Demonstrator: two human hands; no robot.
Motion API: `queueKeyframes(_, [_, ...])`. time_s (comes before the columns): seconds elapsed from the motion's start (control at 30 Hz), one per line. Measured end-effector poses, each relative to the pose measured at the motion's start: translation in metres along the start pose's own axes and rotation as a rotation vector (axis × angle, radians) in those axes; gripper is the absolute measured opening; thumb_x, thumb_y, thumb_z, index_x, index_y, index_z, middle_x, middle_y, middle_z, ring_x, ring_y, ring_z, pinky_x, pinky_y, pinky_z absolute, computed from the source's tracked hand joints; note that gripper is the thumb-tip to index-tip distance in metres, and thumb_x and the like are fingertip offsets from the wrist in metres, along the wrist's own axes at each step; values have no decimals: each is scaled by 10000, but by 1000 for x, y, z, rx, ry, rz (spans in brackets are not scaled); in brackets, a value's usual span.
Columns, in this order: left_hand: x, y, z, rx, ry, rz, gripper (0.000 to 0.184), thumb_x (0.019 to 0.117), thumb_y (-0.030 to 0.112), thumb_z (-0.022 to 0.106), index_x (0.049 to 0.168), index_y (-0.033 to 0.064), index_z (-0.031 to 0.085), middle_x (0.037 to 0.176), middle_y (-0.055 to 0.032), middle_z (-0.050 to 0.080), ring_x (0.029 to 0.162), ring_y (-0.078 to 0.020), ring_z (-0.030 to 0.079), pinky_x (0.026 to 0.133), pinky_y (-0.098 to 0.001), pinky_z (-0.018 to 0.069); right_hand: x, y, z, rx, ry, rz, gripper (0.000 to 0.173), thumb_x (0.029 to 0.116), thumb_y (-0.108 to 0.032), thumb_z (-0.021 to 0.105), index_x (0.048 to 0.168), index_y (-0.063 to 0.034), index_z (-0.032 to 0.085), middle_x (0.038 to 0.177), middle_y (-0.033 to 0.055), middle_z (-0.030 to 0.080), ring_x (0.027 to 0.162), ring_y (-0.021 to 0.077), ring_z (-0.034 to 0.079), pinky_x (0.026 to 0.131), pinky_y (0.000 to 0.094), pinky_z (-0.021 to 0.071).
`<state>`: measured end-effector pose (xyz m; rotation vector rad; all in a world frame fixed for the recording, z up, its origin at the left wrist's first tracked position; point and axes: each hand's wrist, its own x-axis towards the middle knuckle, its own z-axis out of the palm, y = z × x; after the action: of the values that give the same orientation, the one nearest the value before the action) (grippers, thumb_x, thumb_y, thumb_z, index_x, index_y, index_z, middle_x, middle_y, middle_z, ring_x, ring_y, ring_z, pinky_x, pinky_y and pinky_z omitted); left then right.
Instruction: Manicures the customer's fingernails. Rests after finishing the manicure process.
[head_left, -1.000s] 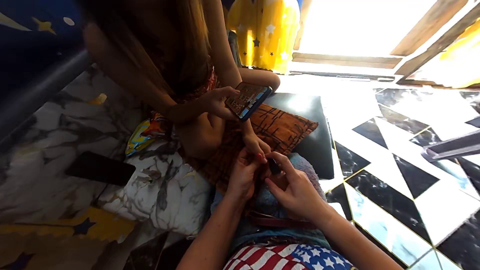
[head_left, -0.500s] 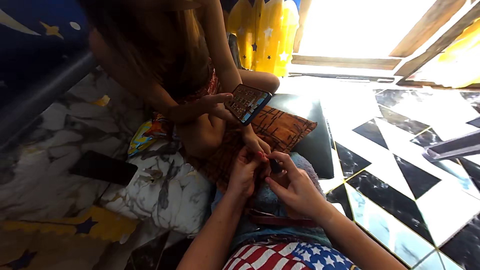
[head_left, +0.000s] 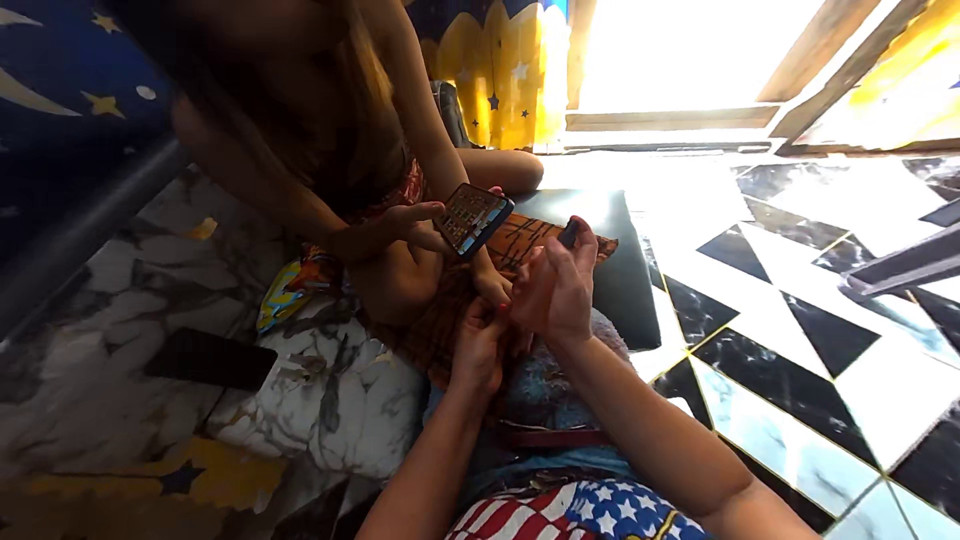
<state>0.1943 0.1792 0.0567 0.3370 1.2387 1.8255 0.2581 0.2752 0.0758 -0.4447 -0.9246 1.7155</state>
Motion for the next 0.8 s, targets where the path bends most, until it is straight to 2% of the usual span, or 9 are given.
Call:
queueKeyframes(0.17, [-3,5,1,84,-69,32,177,1075,73,460,1078,4,622,872,-78,675,741,-123,654,693,-267,574,-29,-12,-26,-48,-196,114,589,1015,-231,526,1536,-253,251,758,55,605,540,176,621,514,355,588])
queueKeyframes(0.23, [-9,9,-3,288,-71,88,259,1091,73,421,1206,-29,630,1071,-113,699,939,-149,696,862,-299,589,-27,-29,-42,-191,-154,178,606,1002,-181,525,1538,-213,246,774,66,625,542,179,635,511,346,594])
queueKeyframes(0.33, [-17,6,-9,742,-26,230,314,1032,120,559,1315,-13,595,1310,-142,608,1204,-152,598,1040,-304,499,-21,-43,-60,-403,-128,376,655,987,-175,586,1553,-200,259,921,110,697,563,192,651,496,341,583])
queueKeyframes(0.4, [-23,4,-2,734,11,182,396,992,194,664,1302,-26,555,1224,-129,636,1114,-128,636,972,-281,538,-24,-41,-66,-464,-174,471,653,978,-183,605,1548,-196,286,1000,110,703,573,194,653,496,344,581])
queueKeyframes(0.47, [-29,6,8,531,36,52,425,977,141,684,1321,-45,517,1161,-135,654,1037,-142,663,921,-296,564,-31,-38,-65,-480,-224,490,643,968,-172,594,1542,-169,304,1106,104,701,590,180,658,498,330,577])
queueKeyframes(0.53, [-32,8,15,282,68,-41,350,992,44,632,1302,-63,508,1098,-143,668,977,-166,682,902,-312,578,-38,-36,-62,-473,-246,460,650,961,-175,603,1541,-150,310,1141,109,690,600,179,667,501,331,589])
queueKeyframes(0.63, [-33,9,16,48,70,-98,185,1012,14,574,1184,-51,554,951,-118,687,847,-152,684,842,-300,581,-46,-39,-58,-474,-286,405,672,946,-209,645,1536,-149,329,1040,107,676,574,177,660,500,340,605])
queueKeyframes(0.73, [-28,17,11,-21,18,-155,113,1011,9,555,1107,-32,600,894,-103,697,783,-128,686,785,-268,590,-56,-43,-53,-549,-351,291,660,947,-214,669,1527,-131,366,1213,94,681,610,131,676,527,297,608])
queueKeyframes(0.8, [-25,21,4,-58,-23,-159,132,1000,-1,533,1113,-25,598,902,-106,694,785,-137,690,778,-276,594,-60,-47,-49,-600,-392,215,657,950,-211,669,1531,-115,377,1218,88,681,630,105,681,551,275,614])
